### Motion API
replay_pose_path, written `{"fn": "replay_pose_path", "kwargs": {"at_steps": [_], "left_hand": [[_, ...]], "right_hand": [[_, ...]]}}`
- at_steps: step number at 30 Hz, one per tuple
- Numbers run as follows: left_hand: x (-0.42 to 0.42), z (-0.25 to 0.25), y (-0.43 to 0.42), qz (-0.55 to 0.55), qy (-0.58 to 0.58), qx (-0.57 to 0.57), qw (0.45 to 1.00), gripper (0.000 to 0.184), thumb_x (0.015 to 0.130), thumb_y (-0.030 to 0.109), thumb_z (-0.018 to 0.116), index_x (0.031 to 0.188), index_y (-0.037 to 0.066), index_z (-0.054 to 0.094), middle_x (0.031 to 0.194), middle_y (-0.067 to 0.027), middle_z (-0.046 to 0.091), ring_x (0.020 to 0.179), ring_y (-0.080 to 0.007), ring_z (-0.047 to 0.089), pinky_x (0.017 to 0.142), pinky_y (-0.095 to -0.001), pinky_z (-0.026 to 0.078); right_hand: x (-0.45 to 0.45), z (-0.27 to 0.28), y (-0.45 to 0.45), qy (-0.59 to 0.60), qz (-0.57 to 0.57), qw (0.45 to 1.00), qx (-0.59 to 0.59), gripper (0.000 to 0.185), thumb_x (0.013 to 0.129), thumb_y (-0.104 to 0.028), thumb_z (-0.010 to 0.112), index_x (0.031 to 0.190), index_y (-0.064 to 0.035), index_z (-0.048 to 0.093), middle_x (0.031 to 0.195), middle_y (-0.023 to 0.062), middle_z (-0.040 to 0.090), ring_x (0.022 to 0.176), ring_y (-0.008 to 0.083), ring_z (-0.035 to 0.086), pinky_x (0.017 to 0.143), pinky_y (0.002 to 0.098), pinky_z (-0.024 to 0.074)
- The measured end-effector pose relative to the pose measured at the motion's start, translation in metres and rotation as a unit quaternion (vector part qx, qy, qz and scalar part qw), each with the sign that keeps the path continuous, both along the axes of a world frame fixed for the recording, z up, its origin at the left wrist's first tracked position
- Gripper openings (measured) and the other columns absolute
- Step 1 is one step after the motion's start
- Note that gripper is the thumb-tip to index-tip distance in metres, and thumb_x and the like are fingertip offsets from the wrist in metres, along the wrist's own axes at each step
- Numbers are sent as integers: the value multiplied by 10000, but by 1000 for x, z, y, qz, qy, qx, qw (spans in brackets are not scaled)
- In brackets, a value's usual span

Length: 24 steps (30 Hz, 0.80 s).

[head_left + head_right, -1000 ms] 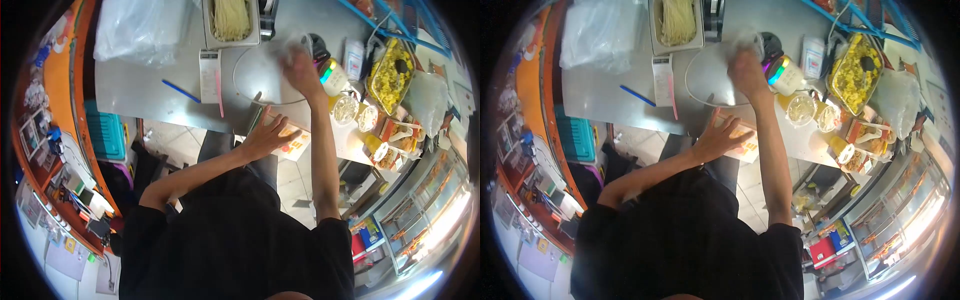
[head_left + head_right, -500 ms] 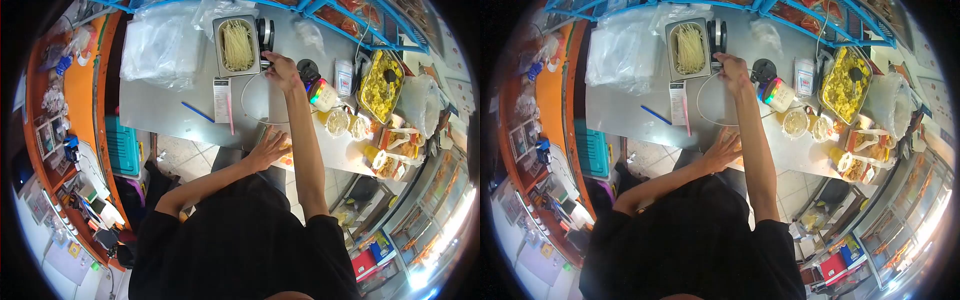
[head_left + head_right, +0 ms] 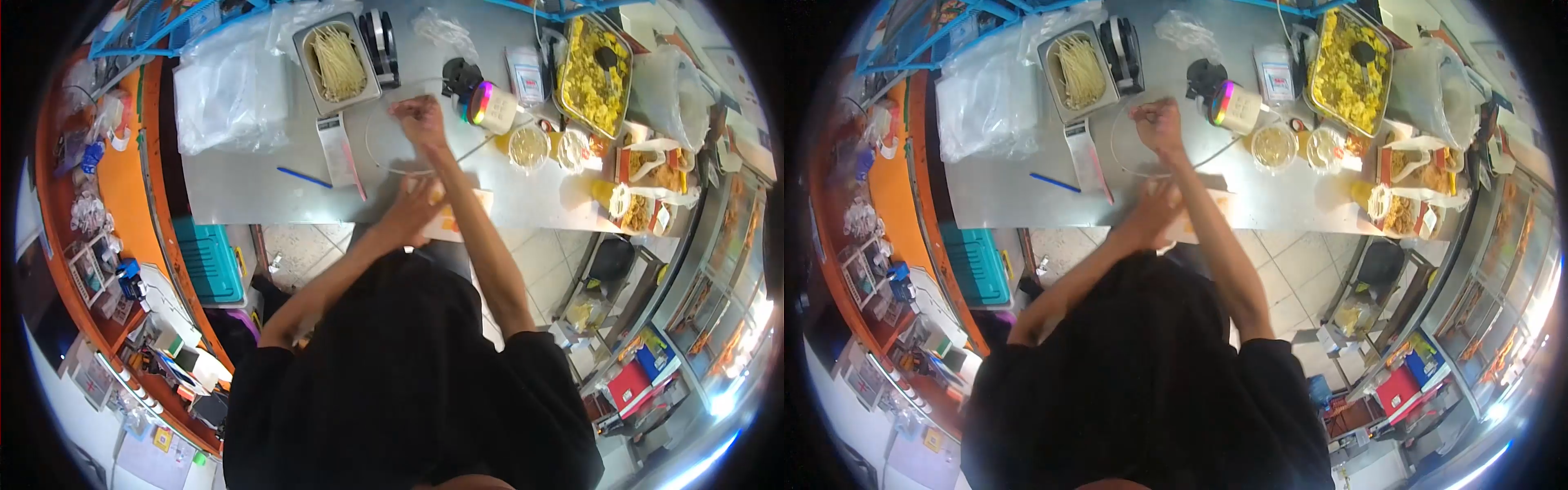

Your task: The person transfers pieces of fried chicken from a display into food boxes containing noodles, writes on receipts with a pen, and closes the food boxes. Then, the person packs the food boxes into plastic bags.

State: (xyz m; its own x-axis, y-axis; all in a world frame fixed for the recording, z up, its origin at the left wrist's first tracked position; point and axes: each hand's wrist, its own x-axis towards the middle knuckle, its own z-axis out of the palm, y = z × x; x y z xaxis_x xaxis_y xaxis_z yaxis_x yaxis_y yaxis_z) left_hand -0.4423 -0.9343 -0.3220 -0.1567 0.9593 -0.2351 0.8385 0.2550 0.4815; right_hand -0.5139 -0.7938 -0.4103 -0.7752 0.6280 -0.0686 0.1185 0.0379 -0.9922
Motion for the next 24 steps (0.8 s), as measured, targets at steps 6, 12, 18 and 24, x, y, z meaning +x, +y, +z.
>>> {"fn": "replay_pose_path", "kwargs": {"at_steps": [6, 12, 18, 24], "left_hand": [[-61, 98, -30, -23, -89, 115, 989, 796, 519, 240, 844, 1225, 127, 493, 1315, -176, 429, 1276, -350, 392, 1079, -558, 212], [-74, 174, -48, -102, -96, 96, 986, 710, 510, 128, 837, 1131, 160, 493, 1314, -145, 404, 1275, -337, 386, 1078, -577, 229], [-81, 161, -45, -58, -57, 191, 978, 983, 535, 163, 832, 1428, 261, 433, 1321, -107, 414, 1249, -302, 425, 1080, -570, 229], [-129, 30, -29, 47, 4, 149, 988, 919, 557, 226, 845, 1402, 205, 486, 1389, -144, 409, 1287, -338, 400, 1104, -557, 203]], "right_hand": [[77, 220, 69, -89, 505, 846, 143, 123, 795, -97, 696, 735, -39, 607, 851, 75, 530, 843, 248, 563, 721, 347, 446], [68, 269, 64, -195, 549, 743, 329, 459, 686, -450, 801, 653, -49, 582, 626, 68, 508, 651, 283, 578, 577, 382, 434], [90, 155, 80, -308, 543, 725, -292, 540, 736, -659, 718, 768, -124, 650, 668, -54, 503, 554, 1, 452, 434, 183, 308], [101, 142, 76, -203, 66, 977, 8, 234, 957, -305, 606, 837, -104, 608, 694, -74, 509, 599, 21, 425, 498, 216, 334]]}}
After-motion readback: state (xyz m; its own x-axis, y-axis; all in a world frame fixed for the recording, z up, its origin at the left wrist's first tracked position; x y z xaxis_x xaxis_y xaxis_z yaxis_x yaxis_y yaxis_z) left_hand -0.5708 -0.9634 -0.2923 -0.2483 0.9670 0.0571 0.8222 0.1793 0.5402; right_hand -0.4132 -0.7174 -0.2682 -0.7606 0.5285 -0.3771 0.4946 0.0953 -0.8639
